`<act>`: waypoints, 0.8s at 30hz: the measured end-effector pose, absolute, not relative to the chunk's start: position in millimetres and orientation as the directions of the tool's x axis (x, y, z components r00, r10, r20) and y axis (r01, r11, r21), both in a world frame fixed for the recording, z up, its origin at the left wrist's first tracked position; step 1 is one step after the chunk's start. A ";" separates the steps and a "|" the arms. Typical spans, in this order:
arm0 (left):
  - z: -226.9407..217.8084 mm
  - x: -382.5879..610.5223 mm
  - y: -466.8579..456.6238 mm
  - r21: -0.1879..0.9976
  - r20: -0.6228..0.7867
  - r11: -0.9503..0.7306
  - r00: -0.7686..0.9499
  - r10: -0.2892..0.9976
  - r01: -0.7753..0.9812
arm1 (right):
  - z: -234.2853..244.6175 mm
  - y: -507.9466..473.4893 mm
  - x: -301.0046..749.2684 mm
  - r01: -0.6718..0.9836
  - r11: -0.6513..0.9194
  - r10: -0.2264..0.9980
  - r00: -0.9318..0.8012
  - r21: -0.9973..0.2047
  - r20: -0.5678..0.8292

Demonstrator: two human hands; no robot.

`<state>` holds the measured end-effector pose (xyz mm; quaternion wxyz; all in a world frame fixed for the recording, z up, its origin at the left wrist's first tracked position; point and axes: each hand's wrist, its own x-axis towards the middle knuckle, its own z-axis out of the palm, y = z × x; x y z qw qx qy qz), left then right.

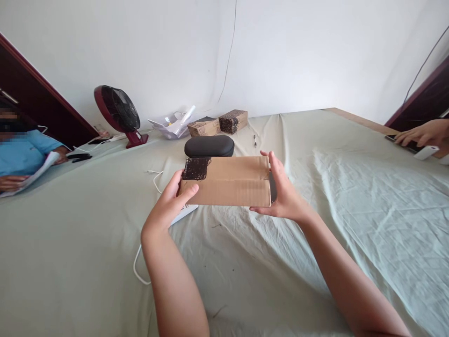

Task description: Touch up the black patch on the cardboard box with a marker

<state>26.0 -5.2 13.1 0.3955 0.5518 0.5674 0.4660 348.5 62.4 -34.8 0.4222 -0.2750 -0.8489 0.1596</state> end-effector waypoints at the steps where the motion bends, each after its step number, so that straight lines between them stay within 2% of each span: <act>1: 11.8 26.3 -3.6 0.965 0.068 -0.042 -0.093 0.993 0.260 | -34.7 62.4 347.3 0.335 0.807 0.590 -0.502 -0.486 0.633; 4: 5.4 24.4 3.4 0.952 0.135 -0.103 -0.093 0.986 0.290 | -36.3 62.3 343.4 0.299 0.797 0.596 -0.527 -0.524 0.606; 6: 1.6 22.3 7.6 0.936 0.184 -0.151 -0.075 0.980 0.317 | -37.8 59.9 339.3 0.221 0.720 0.657 -0.522 -0.657 0.544; 9: 0.6 20.7 9.4 0.921 0.230 -0.193 -0.070 0.971 0.338 | -37.8 52.1 328.8 0.014 0.471 0.805 -0.416 -0.882 0.423; 11: 2.9 21.2 7.4 0.915 0.253 -0.211 -0.081 0.964 0.343 | -35.0 45.8 320.1 -0.140 0.287 0.900 -0.298 -0.948 0.317; 14: 5.9 22.8 3.5 0.890 0.329 -0.282 -0.076 0.941 0.358 | -27.3 38.5 310.5 -0.293 0.074 0.981 -0.152 -0.953 0.123; 17: 4.3 23.9 3.5 0.857 0.404 -0.361 -0.044 0.914 0.367 | -19.9 35.5 308.9 -0.392 -0.072 0.995 -0.090 -0.917 -0.039; 24: -0.6 28.6 10.3 0.785 0.540 -0.526 0.053 0.840 0.328 | -20.1 42.3 310.6 -0.566 -0.200 0.976 -0.039 -0.800 -0.216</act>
